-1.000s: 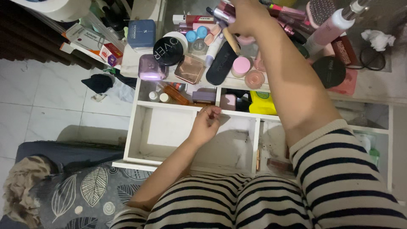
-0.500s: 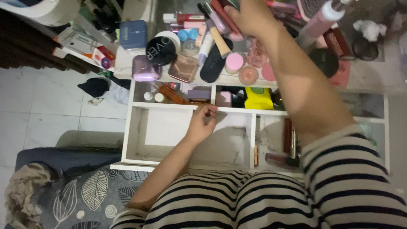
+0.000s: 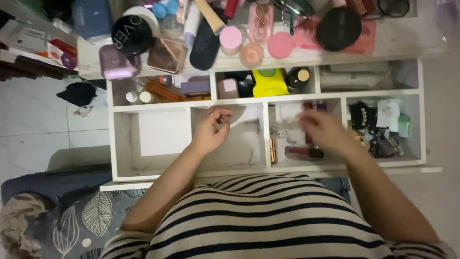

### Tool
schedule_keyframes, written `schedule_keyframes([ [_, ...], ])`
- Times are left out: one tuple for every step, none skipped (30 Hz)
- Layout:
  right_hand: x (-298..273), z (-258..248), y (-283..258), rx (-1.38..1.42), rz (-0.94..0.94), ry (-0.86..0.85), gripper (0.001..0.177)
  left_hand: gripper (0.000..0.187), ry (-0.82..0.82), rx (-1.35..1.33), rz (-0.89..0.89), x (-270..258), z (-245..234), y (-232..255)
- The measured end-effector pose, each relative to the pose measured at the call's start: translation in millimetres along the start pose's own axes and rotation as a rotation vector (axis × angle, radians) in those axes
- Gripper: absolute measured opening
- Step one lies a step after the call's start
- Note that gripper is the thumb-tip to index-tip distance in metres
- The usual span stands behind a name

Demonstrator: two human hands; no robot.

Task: The person opens a vanity drawer and removes various cosmetic items, including compacts, tubes, and bottles, placing them on the vanity surface. The person continues to clear the drawer compartments by hand, moving items one by one.

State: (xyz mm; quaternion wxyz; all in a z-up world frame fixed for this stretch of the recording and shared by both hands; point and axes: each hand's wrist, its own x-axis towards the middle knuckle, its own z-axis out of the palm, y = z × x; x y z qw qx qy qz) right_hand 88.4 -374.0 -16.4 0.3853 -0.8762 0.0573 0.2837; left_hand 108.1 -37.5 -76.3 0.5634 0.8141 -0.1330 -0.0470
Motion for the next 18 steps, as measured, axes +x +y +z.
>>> schedule_keyframes([
  [0.8, 10.9, 12.4, -0.018, 0.035, -0.070, 0.030, 0.025, -0.038, -0.007, 0.023, -0.2, 4.5, 2.8],
  [-0.1, 19.7, 21.8, -0.108, -0.061, -0.097, 0.032, 0.026, -0.076, -0.015, 0.045, 0.5, 9.9, 6.5],
  [-1.0, 30.1, 26.7, -0.197, -0.157, -0.124, 0.035, 0.027, -0.113, -0.022, 0.068, 0.4, 15.1, 11.4],
  [-3.7, 39.0, 28.1, -0.287, -0.254, -0.152, 0.039, 0.028, -0.191, 0.008, 0.099, -1.3, 19.2, 18.1],
  [-6.9, 44.6, 26.6, -0.381, -0.237, -0.139, 0.038, 0.029, -0.266, 0.040, 0.133, -1.8, 22.1, 26.1],
  [-11.7, 48.6, 23.4, -0.474, -0.219, -0.125, 0.037, 0.030, -0.341, 0.072, 0.167, -2.0, 25.2, 35.1],
  [-16.7, 50.3, 19.5, -0.568, -0.200, -0.111, 0.036, 0.030, -0.385, 0.135, 0.254, -1.4, 29.7, 44.5],
  [-19.7, 49.2, 15.8, -0.576, -0.157, -0.126, 0.037, 0.029, -0.429, 0.198, 0.340, -0.2, 35.3, 53.6],
  [-19.8, 45.8, 12.5, -0.587, -0.115, -0.140, 0.038, 0.029, -0.470, 0.262, 0.428, 1.7, 41.9, 61.6],
  [-19.9, 43.3, 10.7, -0.597, -0.073, -0.154, 0.039, 0.026, -0.525, 0.267, 0.454, 3.0, 48.8, 68.2],
  [-20.8, 41.9, 10.9, -0.637, -0.086, -0.152, 0.036, 0.023, -0.581, 0.271, 0.479, 3.2, 56.3, 73.2],
  [-20.9, 40.9, 12.8, -0.677, -0.100, -0.150, 0.033, 0.020, -0.637, 0.275, 0.504, 3.4, 64.8, 76.5],
  [-20.7, 40.7, 16.3, -0.718, -0.110, -0.147, 0.031, 0.017, -0.689, 0.364, 0.509, 4.5, 75.9, 78.8],
  [-20.0, 41.5, 20.5, -0.702, -0.096, -0.147, 0.030, 0.015, -0.740, 0.455, 0.512, 6.0, 88.2, 79.8],
  [-19.6, 42.4, 25.4, -0.687, -0.083, -0.148, 0.029, 0.013, -0.790, 0.545, 0.514, 6.9, 100.4, 79.6],
  [-18.7, 43.2, 30.3, -0.673, -0.069, -0.149, 0.029, 0.015, -0.826, 0.631, 0.502, 8.4, 111.6, 78.3],
  [-16.3, 43.6, 34.6, -0.658, -0.082, -0.138, 0.029, 0.018, -0.862, 0.718, 0.488, 10.2, 120.9, 76.2],
  [-13.4, 42.5, 38.6, -0.643, -0.094, -0.127, 0.030, 0.020, -0.898, 0.806, 0.473, 11.7, 129.4, 74.2],
])
